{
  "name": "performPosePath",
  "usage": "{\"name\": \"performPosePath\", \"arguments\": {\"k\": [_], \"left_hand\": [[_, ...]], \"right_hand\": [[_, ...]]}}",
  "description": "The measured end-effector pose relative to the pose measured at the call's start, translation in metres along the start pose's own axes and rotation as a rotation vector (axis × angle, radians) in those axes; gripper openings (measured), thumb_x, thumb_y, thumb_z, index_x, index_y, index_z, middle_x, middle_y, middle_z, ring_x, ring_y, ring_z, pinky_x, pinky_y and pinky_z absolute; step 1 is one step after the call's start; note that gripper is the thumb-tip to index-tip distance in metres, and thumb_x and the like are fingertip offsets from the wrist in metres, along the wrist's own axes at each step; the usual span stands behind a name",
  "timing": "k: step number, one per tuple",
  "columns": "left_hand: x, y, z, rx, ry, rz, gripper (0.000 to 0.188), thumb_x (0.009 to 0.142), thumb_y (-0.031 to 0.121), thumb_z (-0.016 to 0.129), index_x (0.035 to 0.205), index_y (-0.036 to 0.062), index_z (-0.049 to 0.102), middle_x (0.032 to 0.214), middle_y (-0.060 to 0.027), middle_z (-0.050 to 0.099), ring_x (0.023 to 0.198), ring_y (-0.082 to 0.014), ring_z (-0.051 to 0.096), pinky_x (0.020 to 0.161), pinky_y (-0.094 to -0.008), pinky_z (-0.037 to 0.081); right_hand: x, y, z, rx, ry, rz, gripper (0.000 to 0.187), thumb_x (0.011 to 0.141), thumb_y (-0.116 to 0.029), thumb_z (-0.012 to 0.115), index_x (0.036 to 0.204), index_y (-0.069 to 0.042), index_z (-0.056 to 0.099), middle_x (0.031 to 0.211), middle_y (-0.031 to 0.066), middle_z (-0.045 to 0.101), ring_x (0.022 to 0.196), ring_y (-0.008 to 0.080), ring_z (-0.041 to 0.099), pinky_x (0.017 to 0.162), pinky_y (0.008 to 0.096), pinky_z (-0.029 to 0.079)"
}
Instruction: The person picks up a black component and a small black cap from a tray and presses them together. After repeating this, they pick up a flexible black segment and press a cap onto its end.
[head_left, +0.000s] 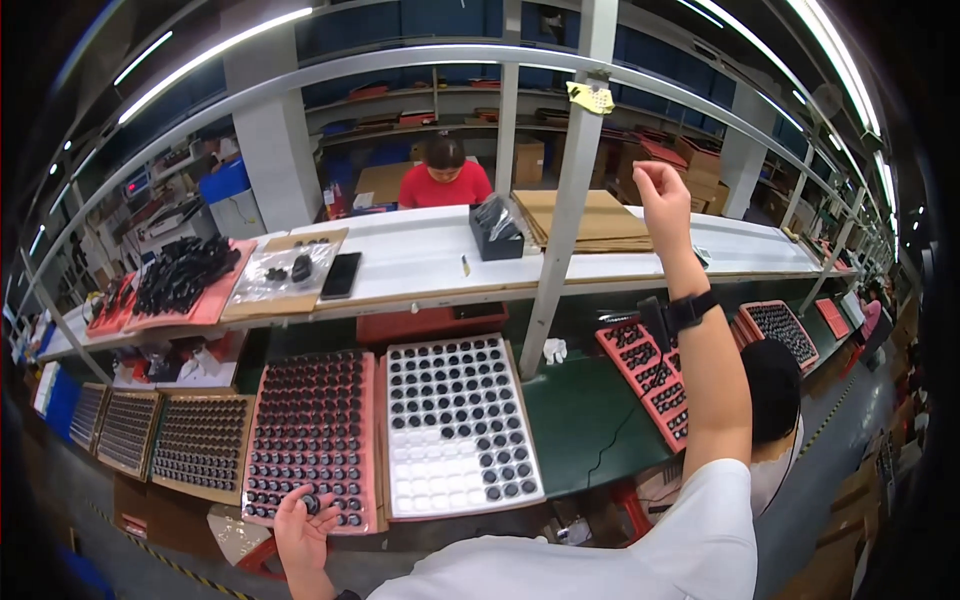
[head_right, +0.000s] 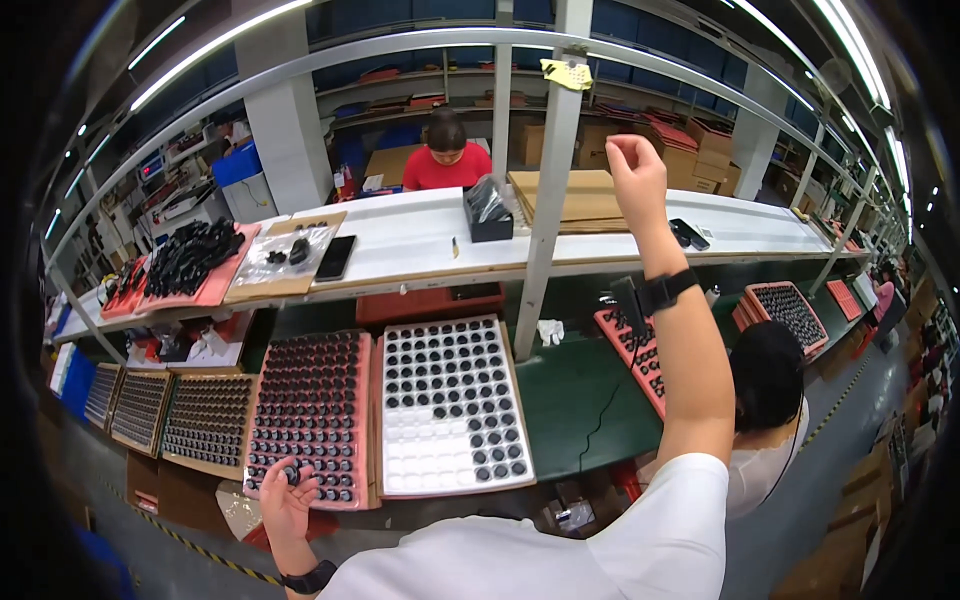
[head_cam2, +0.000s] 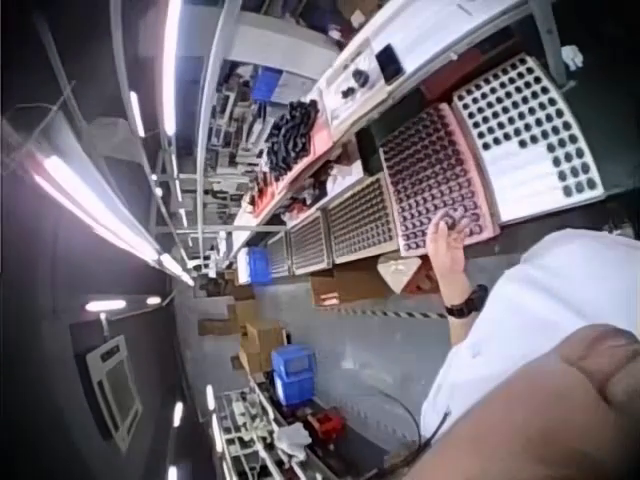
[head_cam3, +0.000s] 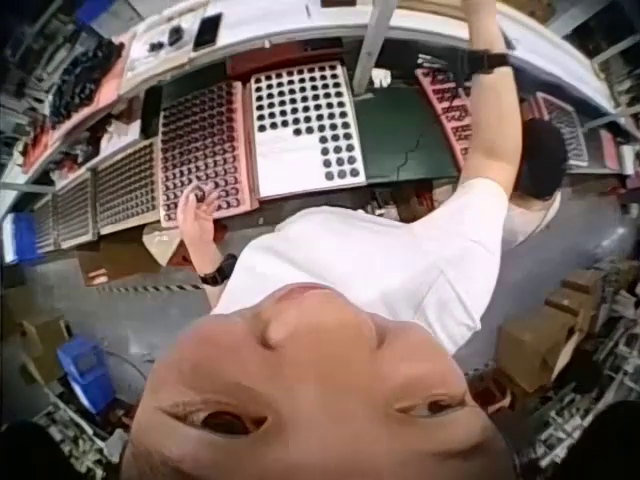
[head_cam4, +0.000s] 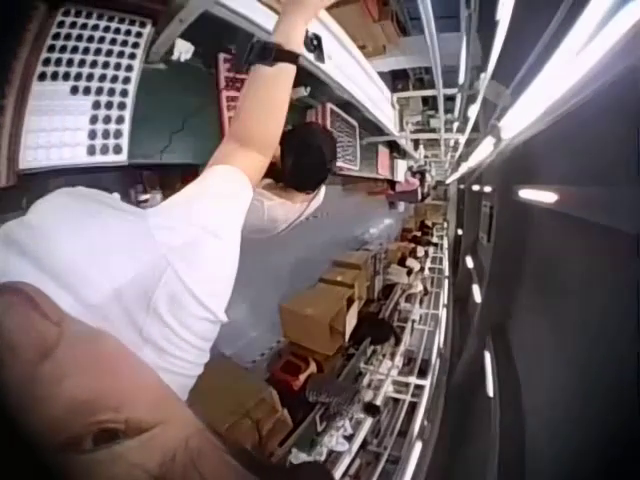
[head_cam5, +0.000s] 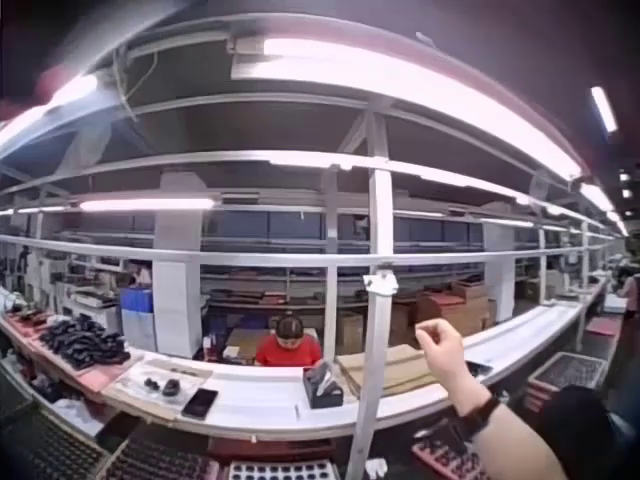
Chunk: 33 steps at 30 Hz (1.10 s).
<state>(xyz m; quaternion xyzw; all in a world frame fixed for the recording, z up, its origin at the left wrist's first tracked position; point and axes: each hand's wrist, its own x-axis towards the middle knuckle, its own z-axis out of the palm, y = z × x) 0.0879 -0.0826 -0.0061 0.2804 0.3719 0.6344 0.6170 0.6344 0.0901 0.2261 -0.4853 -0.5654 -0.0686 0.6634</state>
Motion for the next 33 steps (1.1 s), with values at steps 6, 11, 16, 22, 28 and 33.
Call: {"name": "performPosePath", "arguments": {"k": [6, 11, 16, 22, 28, 33], "left_hand": [[-0.003, -0.025, 0.019, 0.028, 0.105, 0.03, 0.032, 0.09, 0.019, 0.049, 0.116, -0.0001, 0.046, 0.092, -0.0192, 0.063, 0.073, -0.0249, 0.066, 0.061, -0.0311, 0.056], [-0.008, -0.031, 0.027, 0.052, 0.132, 0.012, 0.031, 0.09, 0.018, 0.049, 0.116, 0.0004, 0.046, 0.092, -0.019, 0.063, 0.073, -0.0244, 0.066, 0.061, -0.0305, 0.056], [-0.006, -0.038, 0.032, 0.039, 0.172, 0.014, 0.031, 0.091, 0.018, 0.048, 0.116, 0.0004, 0.047, 0.091, -0.0192, 0.063, 0.073, -0.0244, 0.066, 0.061, -0.0304, 0.056], [-0.004, -0.041, 0.033, 0.046, 0.188, 0.011, 0.03, 0.091, 0.018, 0.048, 0.116, 0.0005, 0.047, 0.091, -0.0194, 0.063, 0.073, -0.0246, 0.066, 0.061, -0.0305, 0.056], [0.0, -0.047, 0.039, 0.038, 0.19, -0.019, 0.03, 0.091, 0.017, 0.047, 0.115, -0.0002, 0.046, 0.091, -0.0203, 0.063, 0.073, -0.0254, 0.066, 0.061, -0.0312, 0.057], [-0.001, -0.052, 0.045, 0.037, 0.164, -0.031, 0.03, 0.091, 0.017, 0.047, 0.115, -0.001, 0.046, 0.091, -0.0212, 0.063, 0.074, -0.0263, 0.066, 0.062, -0.0325, 0.057]], "right_hand": [[0.079, 0.037, 0.011, 0.009, -0.069, -0.016, 0.014, 0.086, -0.012, 0.06, 0.096, -0.001, 0.061, 0.084, 0.0005, 0.061, 0.076, 0.0055, 0.055, 0.069, 0.0192, 0.043], [0.103, 0.042, 0.033, 0.033, -0.095, -0.096, 0.011, 0.084, -0.01, 0.061, 0.093, -0.002, 0.061, 0.08, 0.0005, 0.061, 0.073, 0.007, 0.055, 0.068, 0.0205, 0.044], [0.109, 0.043, 0.041, -0.051, -0.098, -0.21, 0.01, 0.083, -0.009, 0.06, 0.092, -0.003, 0.06, 0.078, 0.0029, 0.062, 0.07, 0.0104, 0.056, 0.067, 0.0234, 0.045], [0.112, 0.05, 0.047, -0.077, -0.078, -0.228, 0.007, 0.083, -0.006, 0.061, 0.088, -0.003, 0.06, 0.077, 0.0007, 0.061, 0.07, 0.0065, 0.055, 0.067, 0.0204, 0.045], [0.111, 0.047, 0.044, -0.164, -0.091, -0.269, 0.008, 0.083, -0.008, 0.062, 0.088, -0.002, 0.061, 0.077, 0.0022, 0.062, 0.069, 0.0069, 0.056, 0.066, 0.0208, 0.045], [0.11, 0.045, 0.04, -0.223, -0.093, -0.279, 0.012, 0.082, -0.011, 0.062, 0.09, -0.002, 0.063, 0.077, 0.0067, 0.064, 0.07, 0.0136, 0.06, 0.067, 0.0249, 0.047]]}}
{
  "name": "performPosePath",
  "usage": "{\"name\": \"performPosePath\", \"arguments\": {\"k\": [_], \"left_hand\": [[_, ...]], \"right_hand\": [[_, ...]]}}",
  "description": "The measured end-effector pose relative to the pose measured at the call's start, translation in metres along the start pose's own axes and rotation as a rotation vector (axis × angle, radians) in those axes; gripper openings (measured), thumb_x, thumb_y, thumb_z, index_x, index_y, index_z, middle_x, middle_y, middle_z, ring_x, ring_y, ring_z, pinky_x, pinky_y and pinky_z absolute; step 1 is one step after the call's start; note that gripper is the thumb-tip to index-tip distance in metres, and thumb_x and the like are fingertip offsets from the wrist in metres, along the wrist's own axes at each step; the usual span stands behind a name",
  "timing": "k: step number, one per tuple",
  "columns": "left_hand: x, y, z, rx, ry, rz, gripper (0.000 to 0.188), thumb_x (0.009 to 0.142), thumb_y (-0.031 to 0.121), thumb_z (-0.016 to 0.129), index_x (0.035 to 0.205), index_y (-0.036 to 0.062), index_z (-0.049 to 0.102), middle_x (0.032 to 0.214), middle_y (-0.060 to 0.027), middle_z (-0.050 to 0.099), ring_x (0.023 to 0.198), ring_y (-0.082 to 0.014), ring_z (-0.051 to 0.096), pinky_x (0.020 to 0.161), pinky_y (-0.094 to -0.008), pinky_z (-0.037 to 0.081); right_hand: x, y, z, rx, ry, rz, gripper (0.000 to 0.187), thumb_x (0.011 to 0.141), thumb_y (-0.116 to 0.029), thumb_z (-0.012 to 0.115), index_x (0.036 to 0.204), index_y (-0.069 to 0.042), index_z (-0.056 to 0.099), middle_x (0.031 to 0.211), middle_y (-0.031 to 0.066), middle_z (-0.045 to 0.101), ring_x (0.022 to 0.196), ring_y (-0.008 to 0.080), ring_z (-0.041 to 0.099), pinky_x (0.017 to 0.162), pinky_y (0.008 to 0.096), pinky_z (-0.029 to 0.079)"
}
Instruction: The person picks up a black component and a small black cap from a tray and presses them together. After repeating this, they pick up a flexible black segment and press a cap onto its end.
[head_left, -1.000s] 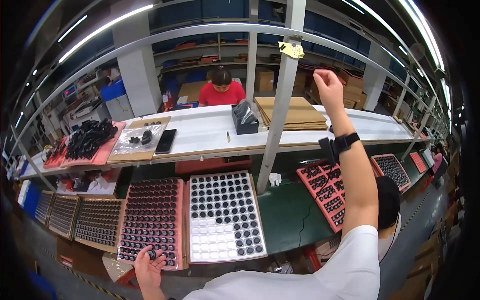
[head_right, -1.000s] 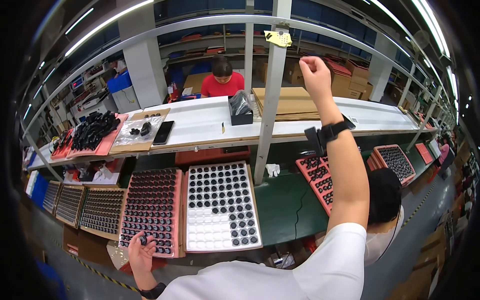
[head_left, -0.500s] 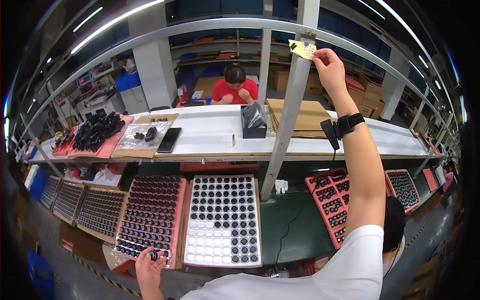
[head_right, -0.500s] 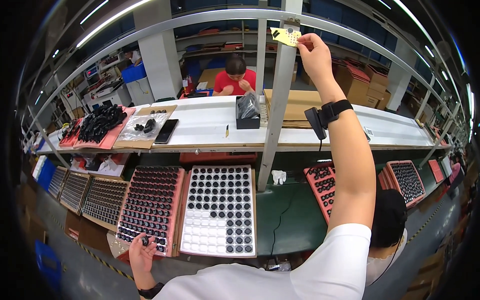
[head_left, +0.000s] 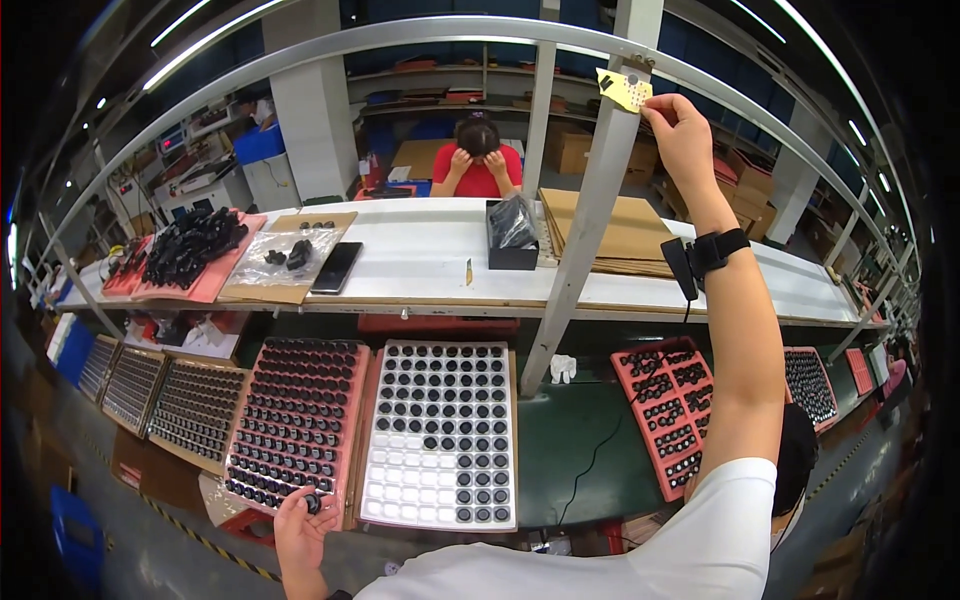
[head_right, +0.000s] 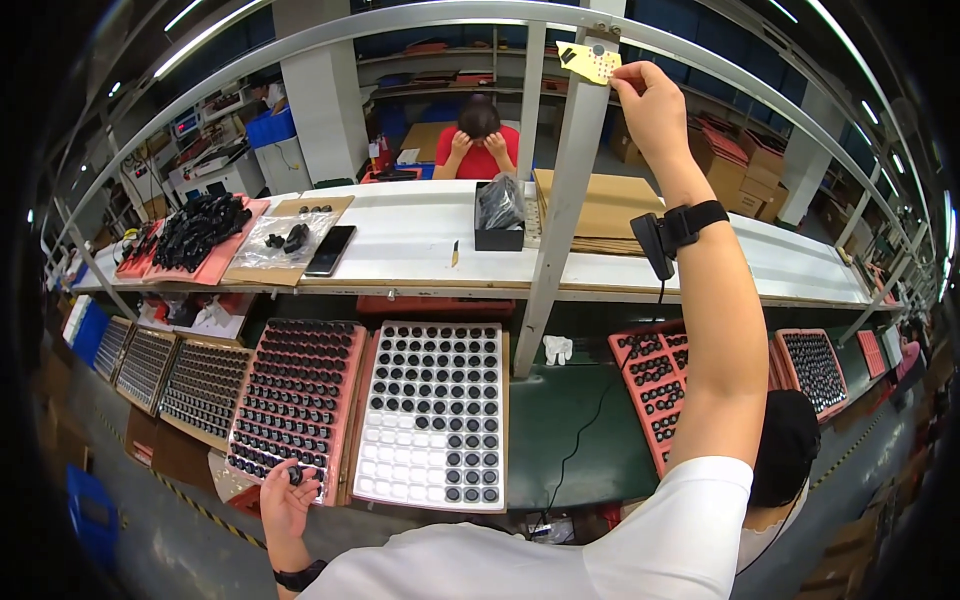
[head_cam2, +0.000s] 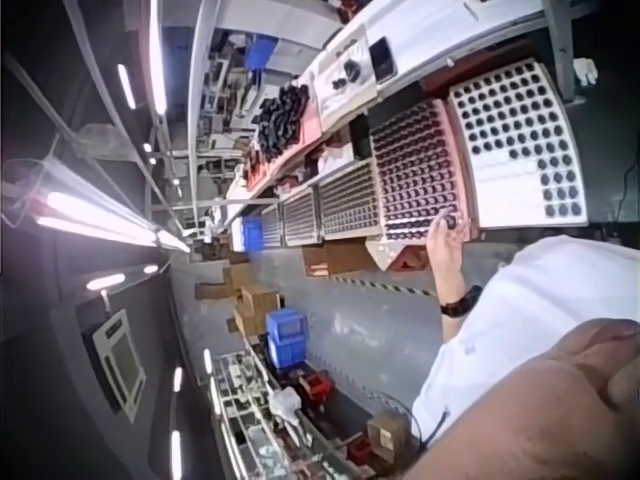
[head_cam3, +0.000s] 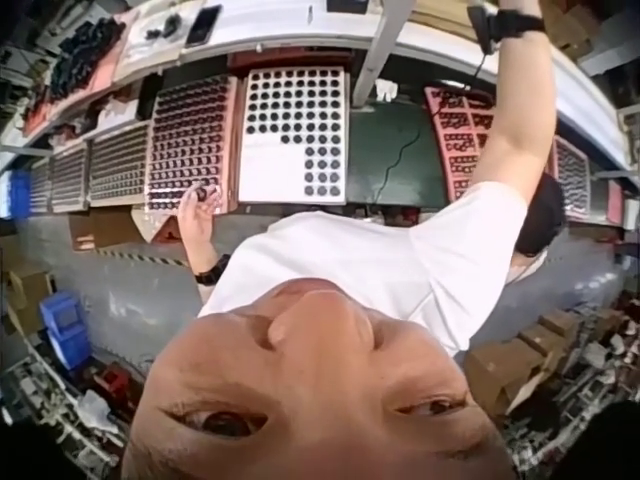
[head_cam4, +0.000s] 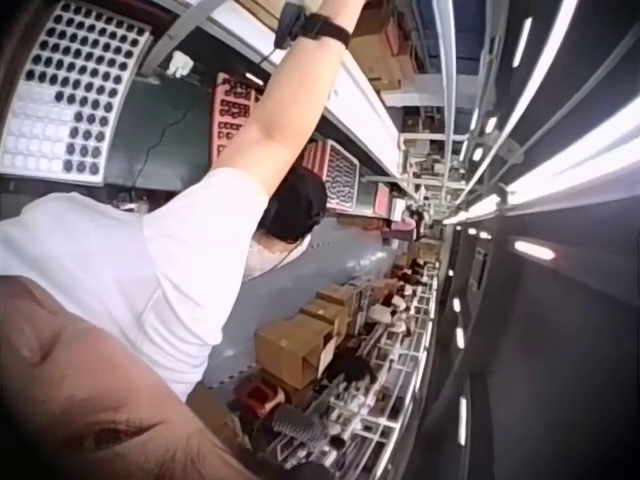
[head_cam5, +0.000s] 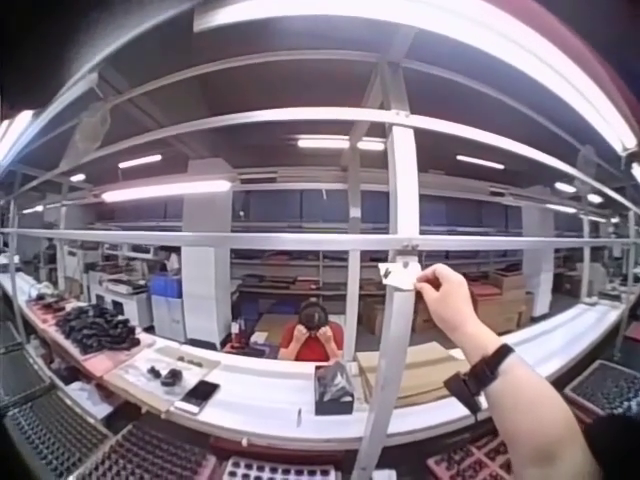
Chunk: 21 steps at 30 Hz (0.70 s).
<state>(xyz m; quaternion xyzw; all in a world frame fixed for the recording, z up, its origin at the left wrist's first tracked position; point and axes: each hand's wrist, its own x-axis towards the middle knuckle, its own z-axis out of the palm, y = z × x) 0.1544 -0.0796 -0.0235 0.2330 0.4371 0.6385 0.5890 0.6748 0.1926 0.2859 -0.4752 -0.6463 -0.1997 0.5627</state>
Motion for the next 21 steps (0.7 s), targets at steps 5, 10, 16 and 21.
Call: {"name": "performPosePath", "arguments": {"k": [5, 10, 16, 21], "left_hand": [[-0.018, -0.003, 0.004, -0.006, -0.011, -0.027, 0.031, 0.091, 0.016, 0.047, 0.117, -0.0015, 0.045, 0.093, -0.022, 0.062, 0.075, -0.0274, 0.066, 0.063, -0.0335, 0.056], [-0.035, 0.007, 0.031, 0.107, -0.148, -0.003, 0.033, 0.09, 0.012, 0.047, 0.12, -0.0014, 0.042, 0.102, -0.0254, 0.059, 0.083, -0.0314, 0.065, 0.072, -0.0366, 0.055], [-0.037, 0.023, 0.091, 0.192, -0.423, 0.063, 0.039, 0.089, 0.023, 0.055, 0.118, -0.0006, 0.041, 0.105, -0.0285, 0.058, 0.086, -0.0314, 0.065, 0.074, -0.035, 0.054], [-0.042, 0.021, 0.104, 0.116, -0.591, 0.051, 0.048, 0.085, 0.026, 0.062, 0.117, -0.0022, 0.04, 0.109, -0.0262, 0.058, 0.092, -0.028, 0.064, 0.079, -0.0325, 0.052]], "right_hand": [[-0.002, -0.002, 0.006, 0.036, -0.044, 0.005, 0.012, 0.081, -0.013, 0.063, 0.088, -0.002, 0.063, 0.078, 0.0078, 0.065, 0.07, 0.0152, 0.06, 0.067, 0.0256, 0.047], [-0.038, -0.021, 0.013, -0.04, 0.107, 0.036, 0.019, 0.084, -0.02, 0.064, 0.093, -0.003, 0.064, 0.088, 0.004, 0.063, 0.079, 0.0089, 0.056, 0.071, 0.0229, 0.046], [-0.165, -0.092, 0.004, 1.055, -0.245, 0.499, 0.011, 0.087, -0.009, 0.058, 0.093, 0.0, 0.055, 0.085, 0.0073, 0.058, 0.077, 0.0129, 0.054, 0.073, 0.0228, 0.042], [-0.266, -0.209, 0.008, 1.473, -0.653, 0.762, 0.011, 0.082, -0.005, 0.059, 0.081, -0.005, 0.048, 0.082, 0.006, 0.051, 0.078, 0.0141, 0.051, 0.073, 0.0247, 0.042]]}}
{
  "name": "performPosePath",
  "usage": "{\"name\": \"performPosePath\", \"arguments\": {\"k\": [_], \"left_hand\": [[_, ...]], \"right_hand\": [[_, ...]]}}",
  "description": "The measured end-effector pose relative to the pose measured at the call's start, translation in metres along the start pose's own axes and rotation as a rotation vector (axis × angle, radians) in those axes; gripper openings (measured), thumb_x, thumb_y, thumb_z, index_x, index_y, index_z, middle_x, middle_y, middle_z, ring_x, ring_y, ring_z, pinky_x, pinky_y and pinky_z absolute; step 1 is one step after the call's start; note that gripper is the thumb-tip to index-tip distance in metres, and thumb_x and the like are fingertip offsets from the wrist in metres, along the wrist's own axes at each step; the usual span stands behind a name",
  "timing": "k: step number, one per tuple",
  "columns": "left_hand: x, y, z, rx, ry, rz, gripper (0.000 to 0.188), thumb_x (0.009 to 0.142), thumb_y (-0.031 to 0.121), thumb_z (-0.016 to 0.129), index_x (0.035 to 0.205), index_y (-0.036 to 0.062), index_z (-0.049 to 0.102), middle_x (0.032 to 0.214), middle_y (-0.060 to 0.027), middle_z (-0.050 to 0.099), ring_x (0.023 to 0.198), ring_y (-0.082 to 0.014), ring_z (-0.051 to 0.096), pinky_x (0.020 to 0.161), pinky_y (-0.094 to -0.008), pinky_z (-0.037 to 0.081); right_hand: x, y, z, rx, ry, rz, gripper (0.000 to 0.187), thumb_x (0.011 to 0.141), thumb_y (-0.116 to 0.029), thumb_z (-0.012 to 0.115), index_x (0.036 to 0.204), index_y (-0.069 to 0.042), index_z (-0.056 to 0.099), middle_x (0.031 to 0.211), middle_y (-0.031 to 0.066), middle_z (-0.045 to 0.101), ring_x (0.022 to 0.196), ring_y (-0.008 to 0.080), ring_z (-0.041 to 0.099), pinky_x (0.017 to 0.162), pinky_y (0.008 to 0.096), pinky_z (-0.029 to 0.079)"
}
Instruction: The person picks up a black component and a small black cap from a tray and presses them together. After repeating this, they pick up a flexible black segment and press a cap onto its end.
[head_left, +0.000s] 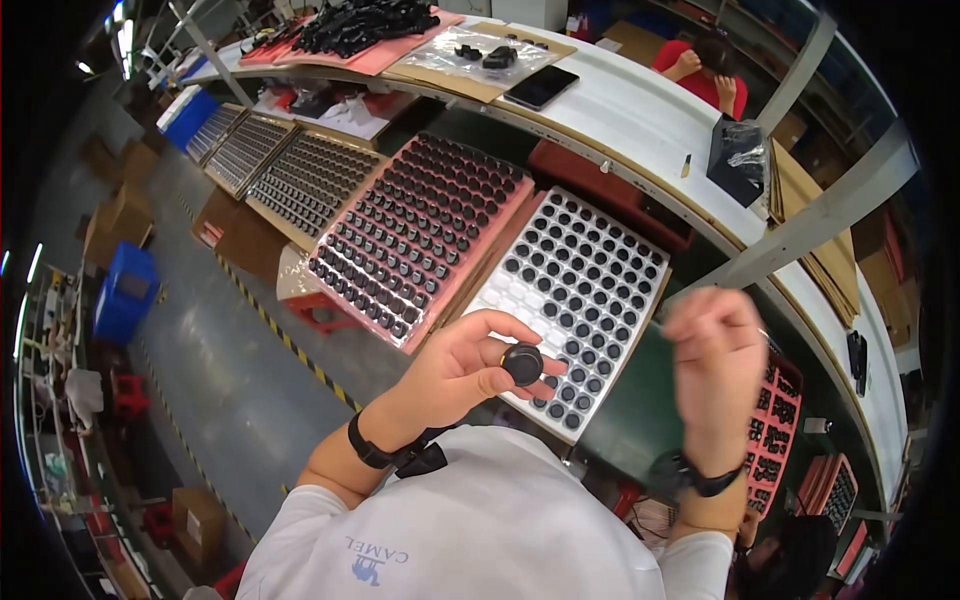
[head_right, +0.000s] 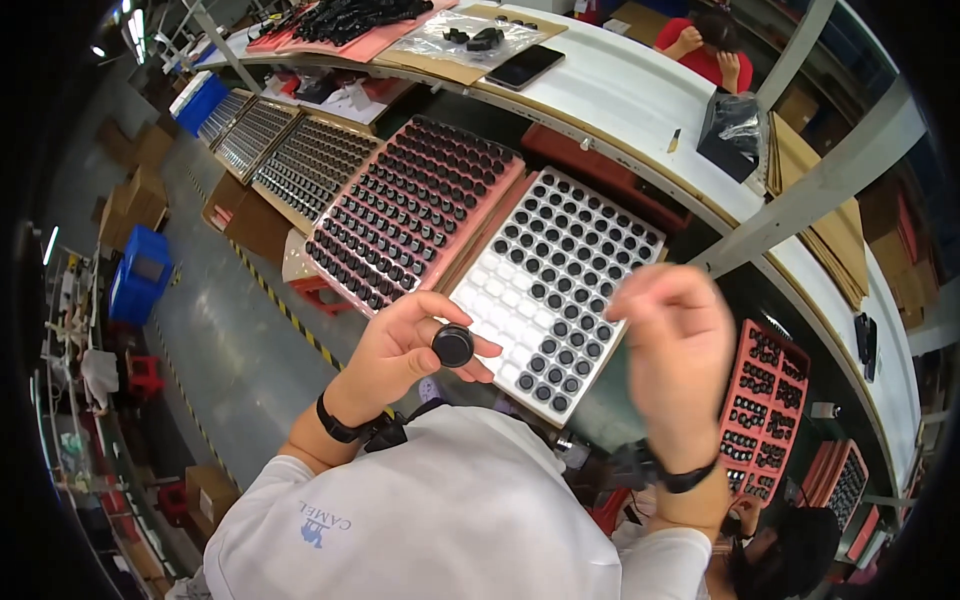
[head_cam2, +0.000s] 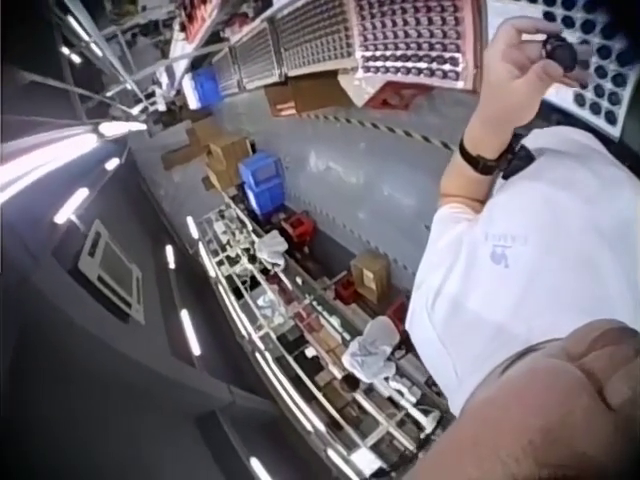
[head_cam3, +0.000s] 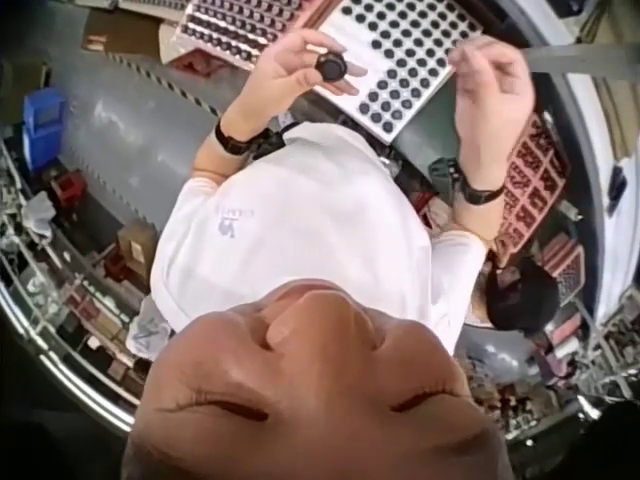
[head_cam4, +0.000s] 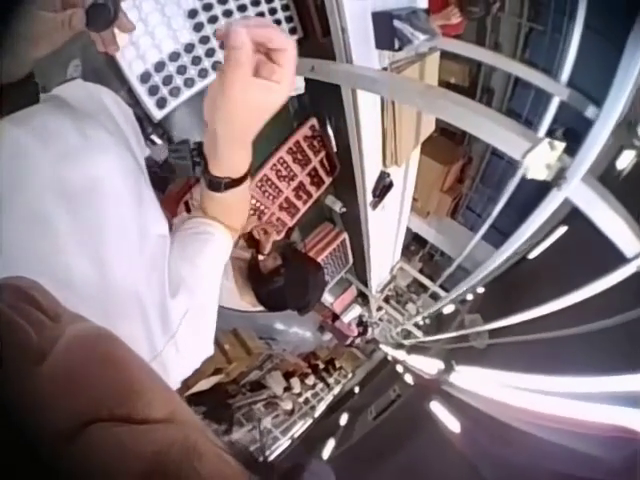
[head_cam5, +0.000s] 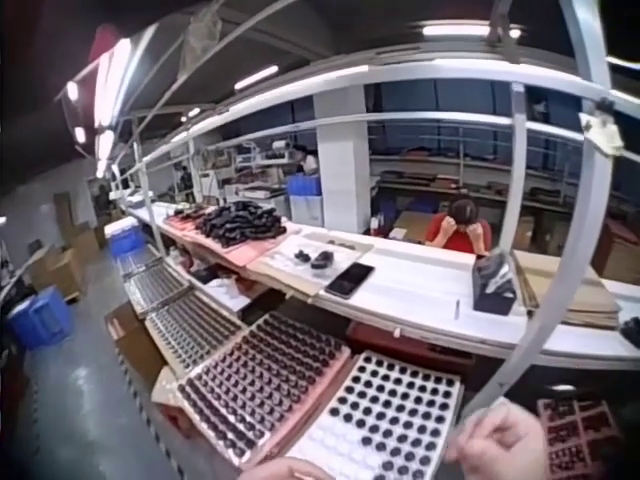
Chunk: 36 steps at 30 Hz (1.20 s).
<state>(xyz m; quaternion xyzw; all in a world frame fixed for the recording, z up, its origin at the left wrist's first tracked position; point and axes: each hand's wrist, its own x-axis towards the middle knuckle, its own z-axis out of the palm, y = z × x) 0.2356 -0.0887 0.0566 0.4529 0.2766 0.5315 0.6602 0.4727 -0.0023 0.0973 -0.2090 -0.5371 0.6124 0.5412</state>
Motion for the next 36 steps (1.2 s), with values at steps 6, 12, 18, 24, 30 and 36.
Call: {"name": "performPosePath", "arguments": {"k": [6, 12, 18, 24, 30, 36], "left_hand": [[-0.002, 0.002, 0.015, -0.01, 0.038, -0.024, 0.051, 0.082, 0.032, 0.065, 0.114, -0.0001, 0.042, 0.101, -0.0236, 0.062, 0.09, -0.0286, 0.065, 0.077, -0.0328, 0.053], [-0.013, -0.002, 0.016, -0.04, 0.083, 0.006, 0.052, 0.078, 0.024, 0.071, 0.114, -0.0018, 0.043, 0.098, -0.0153, 0.063, 0.091, -0.0215, 0.063, 0.079, -0.0293, 0.05], [-0.018, -0.006, 0.01, 0.006, 0.02, 0.098, 0.04, 0.082, 0.002, 0.063, 0.116, -0.0039, 0.043, 0.105, -0.0142, 0.06, 0.095, -0.0186, 0.06, 0.08, -0.0272, 0.05], [-0.016, -0.006, 0.012, 0.024, 0.066, 0.09, 0.042, 0.079, 0.006, 0.067, 0.113, -0.004, 0.044, 0.105, -0.0136, 0.06, 0.095, -0.0154, 0.059, 0.079, -0.0263, 0.049], [-0.013, -0.007, 0.009, 0.047, 0.058, 0.119, 0.037, 0.081, -0.001, 0.063, 0.113, -0.0035, 0.045, 0.102, -0.0121, 0.061, 0.09, -0.0124, 0.059, 0.075, -0.0244, 0.05], [-0.009, -0.009, 0.009, 0.171, 0.038, 0.196, 0.034, 0.081, -0.002, 0.064, 0.11, -0.0029, 0.046, 0.1, -0.0118, 0.061, 0.087, -0.0124, 0.06, 0.074, -0.0244, 0.05]], "right_hand": [[-0.016, 0.038, 0.04, 0.097, -0.211, 0.132, 0.007, 0.082, 0.001, 0.058, 0.086, -0.002, 0.053, 0.095, 0.007, 0.051, 0.091, 0.014, 0.049, 0.078, 0.0261, 0.042], [-0.026, 0.036, 0.058, 0.176, -0.246, 0.357, 0.006, 0.084, -0.003, 0.058, 0.088, -0.003, 0.053, 0.103, 0.007, 0.047, 0.095, 0.0143, 0.047, 0.086, 0.0277, 0.038], [-0.029, 0.038, 0.064, 0.125, -0.286, 0.358, 0.006, 0.086, -0.005, 0.056, 0.09, -0.003, 0.053, 0.107, 0.0074, 0.045, 0.099, 0.0144, 0.045, 0.089, 0.0284, 0.036], [-0.03, 0.04, 0.067, 0.004, -0.308, 0.244, 0.005, 0.086, -0.005, 0.055, 0.09, -0.003, 0.053, 0.105, 0.0073, 0.045, 0.098, 0.0139, 0.044, 0.088, 0.0275, 0.035], [-0.028, 0.043, 0.068, -0.079, -0.301, 0.15, 0.005, 0.086, -0.004, 0.055, 0.09, -0.002, 0.052, 0.105, 0.0074, 0.045, 0.095, 0.0134, 0.044, 0.085, 0.0257, 0.035], [-0.028, 0.05, 0.067, -0.015, -0.289, 0.129, 0.007, 0.087, -0.004, 0.055, 0.093, -0.002, 0.051, 0.104, 0.0065, 0.045, 0.093, 0.0115, 0.045, 0.082, 0.023, 0.037]]}}
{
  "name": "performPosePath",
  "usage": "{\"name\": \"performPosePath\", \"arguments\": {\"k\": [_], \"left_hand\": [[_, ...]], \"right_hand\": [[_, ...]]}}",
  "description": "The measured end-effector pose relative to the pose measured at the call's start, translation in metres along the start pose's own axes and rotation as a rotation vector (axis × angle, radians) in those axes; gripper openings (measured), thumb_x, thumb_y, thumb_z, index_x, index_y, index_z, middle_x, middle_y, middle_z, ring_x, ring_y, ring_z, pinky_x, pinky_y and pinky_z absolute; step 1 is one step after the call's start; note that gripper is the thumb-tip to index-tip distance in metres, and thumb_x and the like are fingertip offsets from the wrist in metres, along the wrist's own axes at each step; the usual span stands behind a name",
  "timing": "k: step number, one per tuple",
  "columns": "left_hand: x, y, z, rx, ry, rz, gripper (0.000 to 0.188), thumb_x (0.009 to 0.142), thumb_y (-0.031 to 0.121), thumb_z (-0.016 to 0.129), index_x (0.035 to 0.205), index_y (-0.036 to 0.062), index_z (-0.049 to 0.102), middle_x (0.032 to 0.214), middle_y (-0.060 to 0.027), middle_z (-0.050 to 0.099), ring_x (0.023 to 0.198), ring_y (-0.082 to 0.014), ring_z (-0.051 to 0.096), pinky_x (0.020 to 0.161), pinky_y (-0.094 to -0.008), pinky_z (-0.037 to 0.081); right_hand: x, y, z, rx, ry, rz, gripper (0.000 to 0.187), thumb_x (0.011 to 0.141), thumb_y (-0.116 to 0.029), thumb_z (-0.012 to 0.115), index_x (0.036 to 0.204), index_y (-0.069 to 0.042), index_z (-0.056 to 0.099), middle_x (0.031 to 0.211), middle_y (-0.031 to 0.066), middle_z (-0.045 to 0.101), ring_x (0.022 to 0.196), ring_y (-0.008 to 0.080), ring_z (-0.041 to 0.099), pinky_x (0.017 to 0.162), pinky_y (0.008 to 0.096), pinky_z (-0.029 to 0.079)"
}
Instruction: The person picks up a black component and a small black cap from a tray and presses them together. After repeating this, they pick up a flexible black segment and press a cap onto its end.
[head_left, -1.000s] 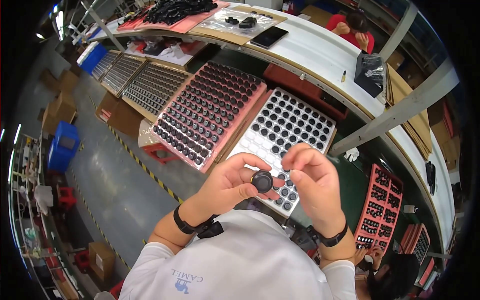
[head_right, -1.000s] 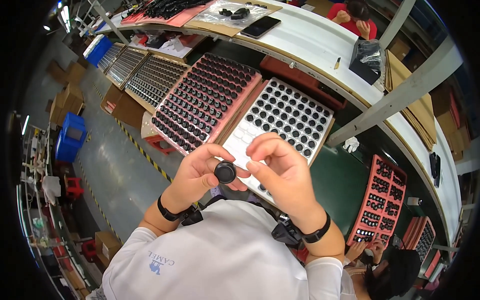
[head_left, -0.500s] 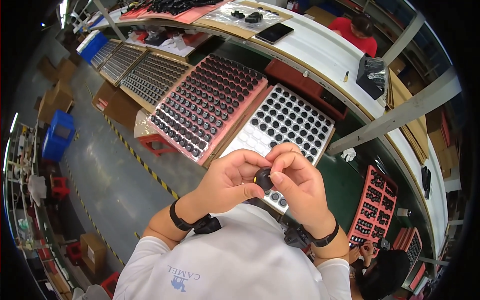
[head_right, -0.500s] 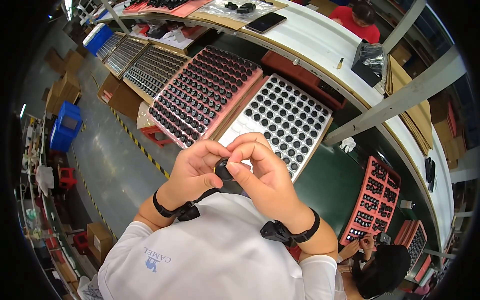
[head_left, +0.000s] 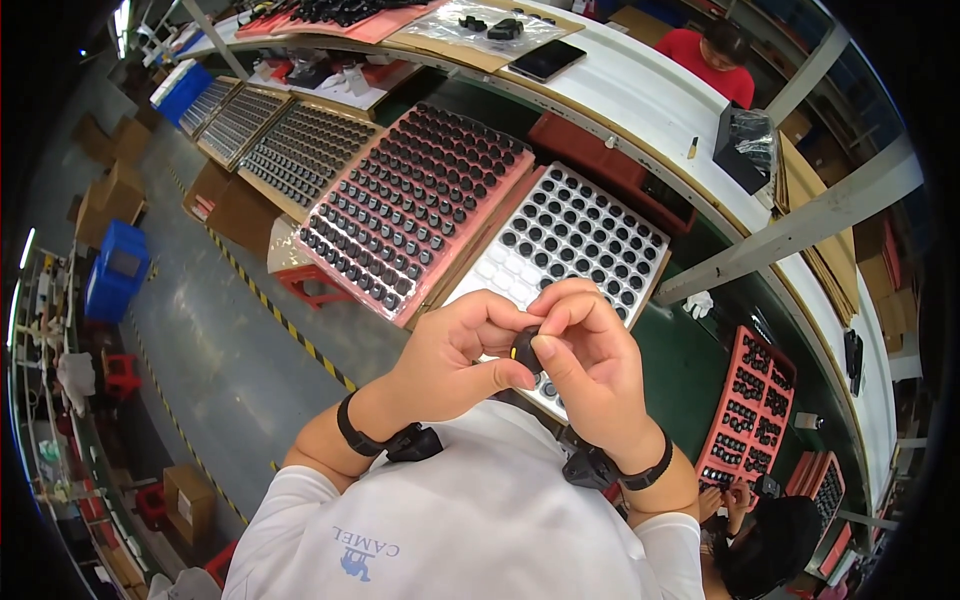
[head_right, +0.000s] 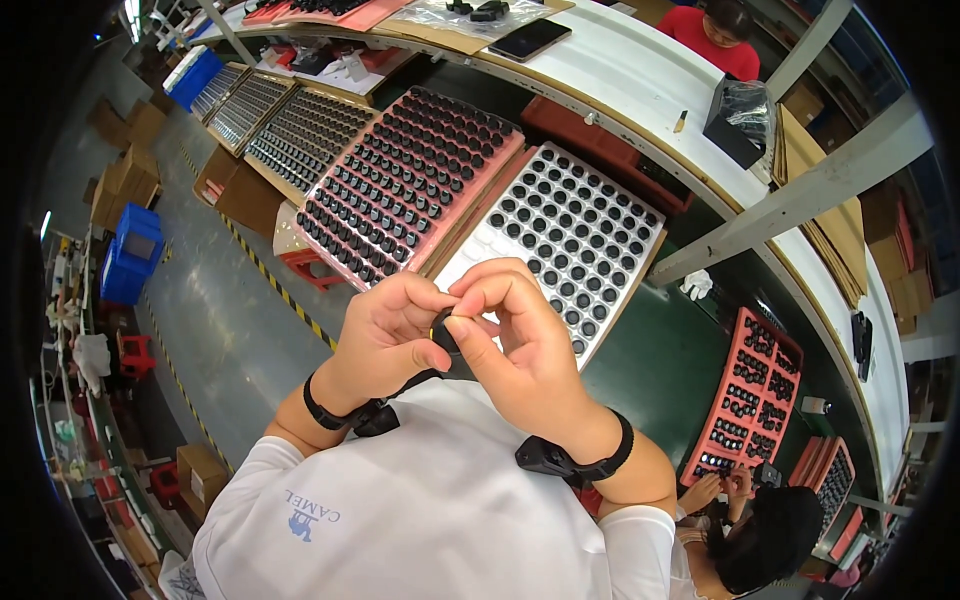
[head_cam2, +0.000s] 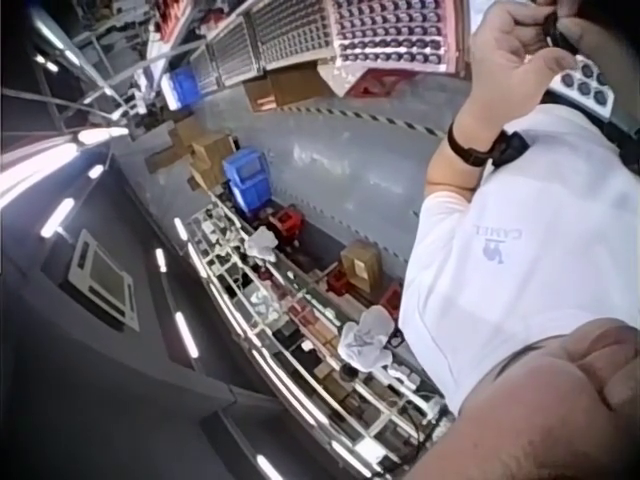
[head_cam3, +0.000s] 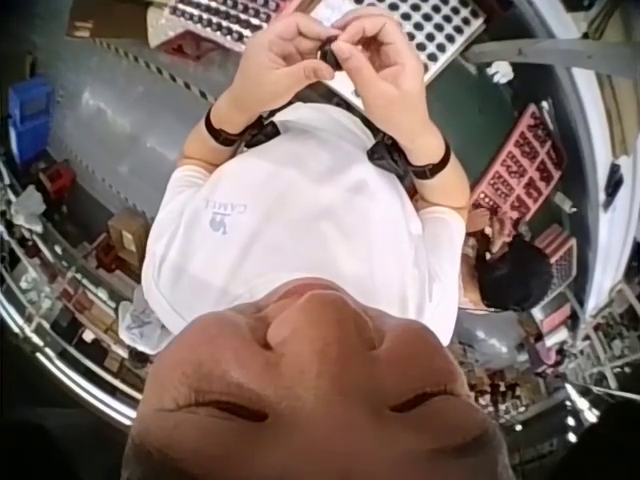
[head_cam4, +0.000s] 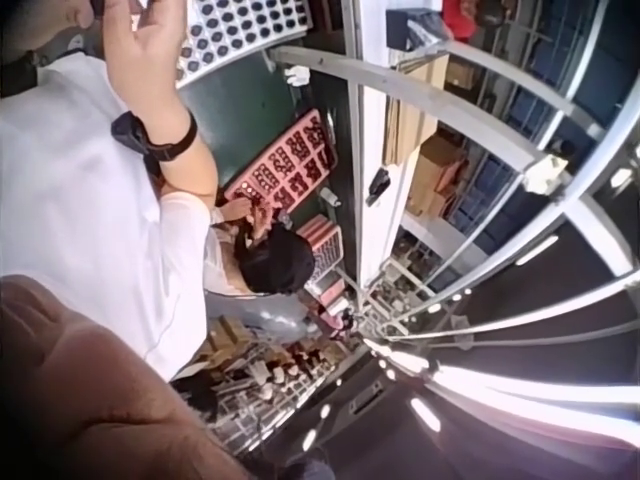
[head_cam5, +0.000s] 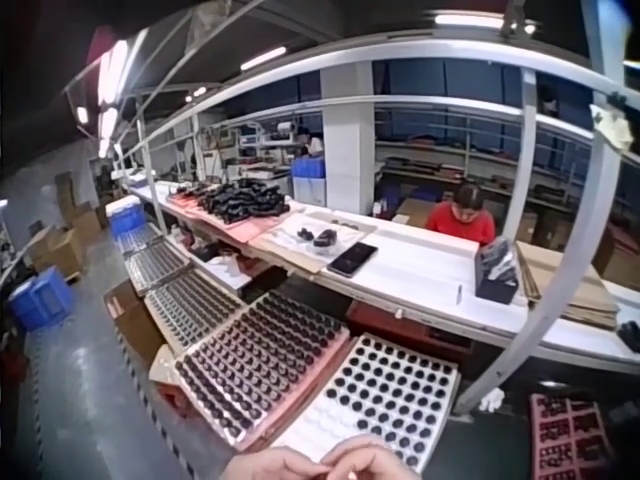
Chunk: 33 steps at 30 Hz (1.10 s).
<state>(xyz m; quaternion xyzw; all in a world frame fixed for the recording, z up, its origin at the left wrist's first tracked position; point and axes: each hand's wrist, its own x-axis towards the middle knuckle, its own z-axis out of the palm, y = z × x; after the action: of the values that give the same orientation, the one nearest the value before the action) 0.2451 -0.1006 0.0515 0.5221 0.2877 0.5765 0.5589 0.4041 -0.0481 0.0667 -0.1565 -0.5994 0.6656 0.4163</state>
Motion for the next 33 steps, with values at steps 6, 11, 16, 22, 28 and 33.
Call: {"name": "performPosePath", "arguments": {"k": [6, 11, 16, 22, 28, 33], "left_hand": [[0.005, -0.006, -0.005, -0.055, -0.015, 0.042, 0.033, 0.081, 0.0, 0.064, 0.109, -0.0037, 0.047, 0.1, -0.012, 0.061, 0.089, -0.014, 0.061, 0.076, -0.0253, 0.05], [0.008, 0.002, -0.004, -0.173, 0.018, -0.09, 0.032, 0.084, 0.005, 0.062, 0.11, -0.0047, 0.047, 0.102, -0.012, 0.061, 0.093, -0.017, 0.061, 0.08, -0.0277, 0.05], [0.012, 0.002, -0.015, -0.147, 0.071, -0.087, 0.037, 0.084, 0.019, 0.063, 0.11, -0.0025, 0.048, 0.102, -0.0134, 0.061, 0.096, -0.0222, 0.062, 0.083, -0.0324, 0.051], [0.0, -0.013, -0.046, -0.094, 0.125, -0.105, 0.042, 0.084, 0.027, 0.063, 0.111, -0.0014, 0.049, 0.103, -0.0153, 0.061, 0.094, -0.0241, 0.063, 0.082, -0.0338, 0.051], [-0.004, -0.01, -0.112, -0.11, 0.211, -0.189, 0.034, 0.093, 0.026, 0.05, 0.112, -0.0028, 0.049, 0.1, -0.0173, 0.063, 0.087, -0.0236, 0.064, 0.079, -0.0326, 0.052], [-0.026, -0.007, -0.205, -0.033, 0.468, -0.24, 0.033, 0.095, 0.026, 0.042, 0.11, -0.0028, 0.05, 0.097, -0.0189, 0.064, 0.083, -0.0246, 0.065, 0.074, -0.0329, 0.053]], "right_hand": [[0.01, -0.009, -0.008, 0.375, -0.003, 0.334, 0.011, 0.087, -0.008, 0.051, 0.096, -0.002, 0.05, 0.103, 0.006, 0.047, 0.087, 0.0095, 0.048, 0.079, 0.0238, 0.041], [0.015, 0.002, -0.019, 0.65, -0.083, 0.428, 0.016, 0.089, -0.01, 0.048, 0.101, 0.0, 0.051, 0.104, 0.0051, 0.048, 0.088, 0.0095, 0.049, 0.077, 0.0233, 0.043], [0.028, -0.003, -0.011, -0.109, -0.073, -0.002, 0.025, 0.083, -0.006, 0.058, 0.107, -0.001, 0.054, 0.1, 0.007, 0.05, 0.088, 0.0139, 0.052, 0.075, 0.0248, 0.044], [0.044, 0.008, -0.003, -0.69, -0.235, -0.235, 0.04, 0.069, -0.002, 0.07, 0.108, -0.003, 0.059, 0.096, 0.0116, 0.053, 0.087, 0.0221, 0.054, 0.077, 0.0314, 0.045], [0.103, 0.03, -0.002, -0.861, -0.294, -0.305, 0.035, 0.07, -0.004, 0.07, 0.104, -0.003, 0.061, 0.098, 0.0109, 0.056, 0.09, 0.0226, 0.055, 0.079, 0.0318, 0.045], [0.168, 0.049, -0.014, -0.889, -0.171, -0.227, 0.032, 0.072, -0.003, 0.067, 0.103, -0.003, 0.061, 0.099, 0.0106, 0.057, 0.093, 0.022, 0.055, 0.08, 0.0305, 0.045]]}}
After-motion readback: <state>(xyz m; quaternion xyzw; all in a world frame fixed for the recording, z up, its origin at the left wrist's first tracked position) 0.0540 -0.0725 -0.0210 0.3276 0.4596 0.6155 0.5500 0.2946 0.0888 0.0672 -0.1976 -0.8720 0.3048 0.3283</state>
